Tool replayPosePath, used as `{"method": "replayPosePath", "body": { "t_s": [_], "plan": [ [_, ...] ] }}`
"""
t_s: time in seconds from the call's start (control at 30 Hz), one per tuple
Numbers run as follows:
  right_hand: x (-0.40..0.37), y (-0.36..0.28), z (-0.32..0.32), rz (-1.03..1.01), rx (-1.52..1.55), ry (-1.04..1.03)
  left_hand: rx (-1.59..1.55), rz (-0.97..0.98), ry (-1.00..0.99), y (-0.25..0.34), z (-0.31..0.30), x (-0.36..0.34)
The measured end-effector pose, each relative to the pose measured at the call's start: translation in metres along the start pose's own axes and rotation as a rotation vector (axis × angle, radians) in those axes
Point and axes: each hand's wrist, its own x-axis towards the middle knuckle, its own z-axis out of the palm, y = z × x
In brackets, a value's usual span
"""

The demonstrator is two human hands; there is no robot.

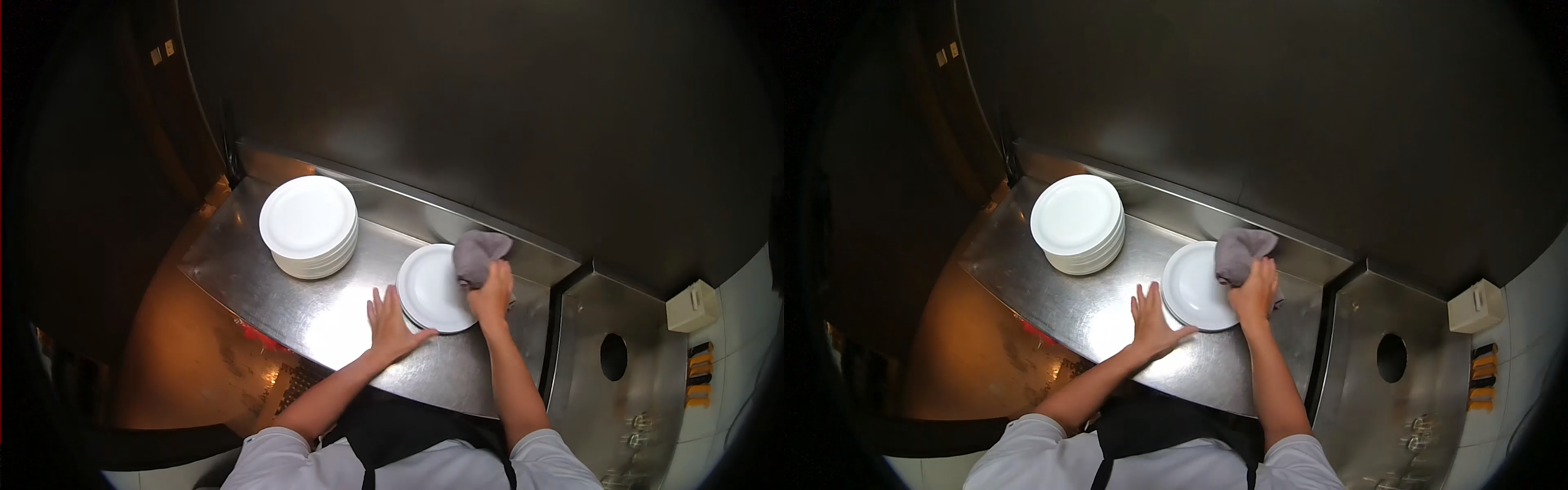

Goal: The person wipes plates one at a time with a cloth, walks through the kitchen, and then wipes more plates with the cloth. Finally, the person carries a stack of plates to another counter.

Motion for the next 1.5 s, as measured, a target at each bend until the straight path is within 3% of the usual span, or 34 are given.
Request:
{"method": "replayPosePath", "body": {
  "t_s": [0.03,0.2,0.3,0.4,0.47,0.5,0.57,0.63,0.67,0.77,0.87,0.97,1.0,1.03,1.07,1.13,1.17,1.2,1.23,1.27,1.37,1.4,1.43,1.5],
  "plan": [
    [0.003,-0.003,0.010,0.033,-0.158,-0.228,0.078,-0.046,-0.139,0.005,0.007,0.002],
    [0.003,-0.012,0.055,-0.036,-0.261,-0.315,0.109,-0.065,-0.116,0.008,0.021,0.005],
    [0.021,-0.049,0.046,-0.114,0.017,-0.580,0.021,-0.107,-0.059,0.005,0.030,0.013],
    [0.000,-0.057,0.075,-0.393,0.161,-0.572,0.015,-0.132,-0.088,0.008,0.023,0.013],
    [-0.027,-0.043,0.072,-0.437,0.256,-0.665,-0.082,-0.089,-0.200,0.011,0.014,0.019],
    [-0.044,-0.021,0.080,-0.508,0.284,-0.693,0.037,0.027,-0.068,0.001,0.029,0.017],
    [-0.058,-0.016,0.019,-0.411,0.284,-0.838,0.321,0.203,0.246,-0.020,0.059,0.013],
    [-0.056,0.001,-0.014,-0.326,0.113,-0.874,-0.033,-0.103,-0.059,-0.004,0.035,0.012],
    [-0.053,0.007,-0.021,-0.289,0.026,-0.891,-0.072,-0.143,-0.101,0.000,0.028,0.015],
    [-0.019,0.007,-0.004,-0.246,-0.140,-0.632,-0.086,-0.169,-0.115,0.009,0.014,0.018],
    [0.010,-0.002,0.044,-0.361,-0.186,-0.382,-0.063,-0.155,-0.090,0.007,0.017,0.017],
    [0.031,-0.060,0.056,-0.277,0.069,-0.594,-0.079,-0.140,-0.067,0.004,0.022,0.017],
    [0.026,-0.070,0.065,-0.338,0.114,-0.619,-0.089,-0.135,-0.059,0.005,0.022,0.016],
    [0.019,-0.075,0.076,-0.393,0.162,-0.642,-0.099,-0.173,-0.158,0.007,0.015,0.016],
    [0.001,-0.074,0.087,-0.505,0.231,-0.515,-0.107,-0.207,-0.255,0.010,0.006,0.019],
    [-0.027,-0.065,0.074,-0.482,0.380,-0.581,-0.071,-0.204,-0.489,0.023,-0.020,0.029],
    [-0.037,-0.061,0.066,-0.473,0.453,-0.611,0.102,-0.077,-0.234,0.011,0.005,0.023],
    [-0.045,-0.056,0.052,-0.401,0.491,-0.683,0.270,0.051,0.028,-0.013,0.051,0.016],
    [-0.049,-0.049,0.031,-0.330,0.529,-0.754,0.433,0.177,0.296,-0.009,0.048,0.015],
    [-0.051,-0.044,0.013,-0.260,0.568,-0.827,0.110,0.009,-0.100,-0.007,0.042,0.011],
    [-0.031,-0.037,-0.016,0.126,0.736,-0.774,0.024,-0.116,-0.033,0.000,0.035,0.011],
    [-0.027,-0.027,-0.006,0.195,1.153,-0.697,0.023,-0.114,-0.066,0.009,0.023,0.010],
    [-0.014,-0.036,-0.025,0.384,1.318,-0.692,0.020,-0.107,-0.052,0.010,0.024,0.010],
    [0.012,-0.027,-0.031,0.540,1.498,-0.739,0.016,-0.098,-0.027,0.010,0.025,0.008]
  ]
}}
